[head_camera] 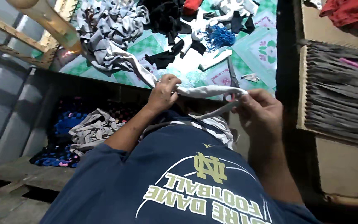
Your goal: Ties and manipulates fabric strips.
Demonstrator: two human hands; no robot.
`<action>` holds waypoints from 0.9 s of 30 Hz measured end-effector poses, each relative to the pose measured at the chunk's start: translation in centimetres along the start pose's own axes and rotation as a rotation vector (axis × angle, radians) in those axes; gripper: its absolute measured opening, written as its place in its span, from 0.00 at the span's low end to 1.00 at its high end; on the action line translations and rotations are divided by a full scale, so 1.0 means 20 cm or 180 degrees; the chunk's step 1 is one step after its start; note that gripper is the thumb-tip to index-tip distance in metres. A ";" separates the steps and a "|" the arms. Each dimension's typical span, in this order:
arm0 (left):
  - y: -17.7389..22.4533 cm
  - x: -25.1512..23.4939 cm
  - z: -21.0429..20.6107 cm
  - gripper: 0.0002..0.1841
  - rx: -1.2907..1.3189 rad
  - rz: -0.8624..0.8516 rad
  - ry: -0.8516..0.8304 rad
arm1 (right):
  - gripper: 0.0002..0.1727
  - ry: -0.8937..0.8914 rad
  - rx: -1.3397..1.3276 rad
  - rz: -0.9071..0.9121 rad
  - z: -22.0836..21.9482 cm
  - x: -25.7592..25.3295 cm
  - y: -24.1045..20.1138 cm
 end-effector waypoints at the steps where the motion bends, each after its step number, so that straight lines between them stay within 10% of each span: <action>1: 0.03 -0.02 0.01 0.18 0.0095 0.0000 -0.0029 | 0.06 -0.0036 0.0037 0.0007 -0.02 -0.01 0.03; 10: 0.35 -0.08 -0.04 0.19 0.2684 0.1151 -0.1277 | 0.05 -0.0677 0.0236 0.0041 -0.23 -0.03 0.17; 27: 0.32 -0.04 -0.04 0.08 0.2440 0.0942 -0.0719 | 0.25 -0.0699 -0.0374 -0.0219 -0.24 0.00 0.19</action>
Point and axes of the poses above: each hand's wrist, its own x-axis away from the middle knuckle, its own z-axis out of the back of the hand, y = z × x, the point moved 6 cm from there along -x, towards the middle knuckle, and after that the axes turned 15 degrees about y, right-handed, at the moved point
